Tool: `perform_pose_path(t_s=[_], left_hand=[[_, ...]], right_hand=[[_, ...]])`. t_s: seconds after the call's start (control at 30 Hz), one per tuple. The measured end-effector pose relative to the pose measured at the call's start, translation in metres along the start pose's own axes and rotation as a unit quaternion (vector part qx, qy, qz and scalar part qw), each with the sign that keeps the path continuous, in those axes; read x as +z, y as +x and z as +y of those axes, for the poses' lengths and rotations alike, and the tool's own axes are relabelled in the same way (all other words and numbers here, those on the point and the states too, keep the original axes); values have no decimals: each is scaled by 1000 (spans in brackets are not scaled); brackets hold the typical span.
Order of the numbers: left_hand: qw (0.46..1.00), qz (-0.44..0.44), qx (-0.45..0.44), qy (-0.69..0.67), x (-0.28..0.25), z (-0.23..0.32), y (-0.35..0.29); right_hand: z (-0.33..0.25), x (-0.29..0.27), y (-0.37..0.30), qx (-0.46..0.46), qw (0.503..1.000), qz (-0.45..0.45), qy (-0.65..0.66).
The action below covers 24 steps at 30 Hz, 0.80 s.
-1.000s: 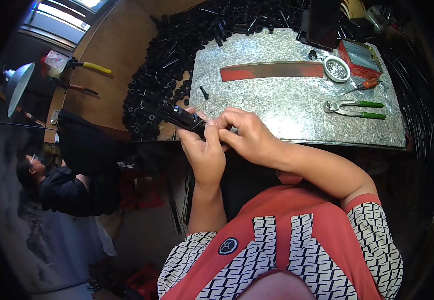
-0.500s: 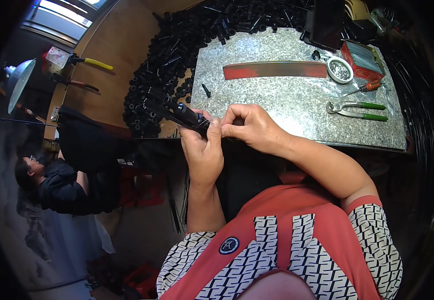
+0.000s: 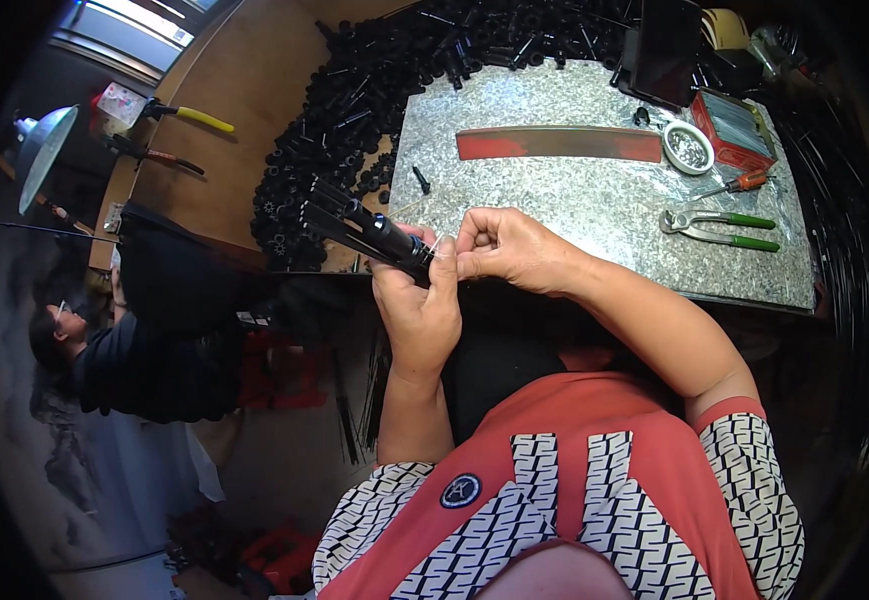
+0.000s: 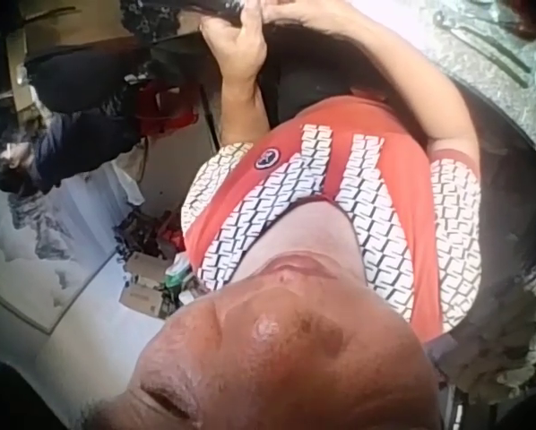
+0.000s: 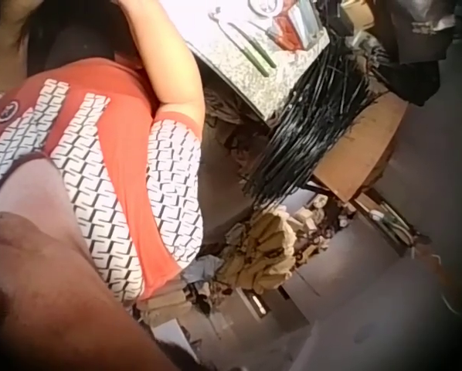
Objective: The recorder is assembling multiple black cables into a connector component and using pliers.
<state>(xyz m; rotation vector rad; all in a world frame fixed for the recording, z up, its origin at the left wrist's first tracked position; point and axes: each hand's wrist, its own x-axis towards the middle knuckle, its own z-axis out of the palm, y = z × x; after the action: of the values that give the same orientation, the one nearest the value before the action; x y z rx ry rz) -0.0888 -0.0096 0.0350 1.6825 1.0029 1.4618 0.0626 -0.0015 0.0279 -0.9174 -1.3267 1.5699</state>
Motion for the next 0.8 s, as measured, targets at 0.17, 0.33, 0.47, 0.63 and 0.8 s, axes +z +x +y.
perform_pose_path(t_s=[0.17,0.33,0.47,0.63,0.8], left_hand=[[999,-4,23,36,8,4,1],[997,-9,75,35,6,4,5],[997,-63,40,22,10,17,4],[994,-65,22,-86,10,18,7],[972,-116,-69,-190,3,17,12]], right_hand=[[12,-8,3,-8,1000,0,10],[16,-7,6,-22,999,-11,24],[2,-7,-20,-34,998,45,6],[-21,-46,-84,-51,958,163,-230],[-43,-99,-139,-61,794,248,-552]])
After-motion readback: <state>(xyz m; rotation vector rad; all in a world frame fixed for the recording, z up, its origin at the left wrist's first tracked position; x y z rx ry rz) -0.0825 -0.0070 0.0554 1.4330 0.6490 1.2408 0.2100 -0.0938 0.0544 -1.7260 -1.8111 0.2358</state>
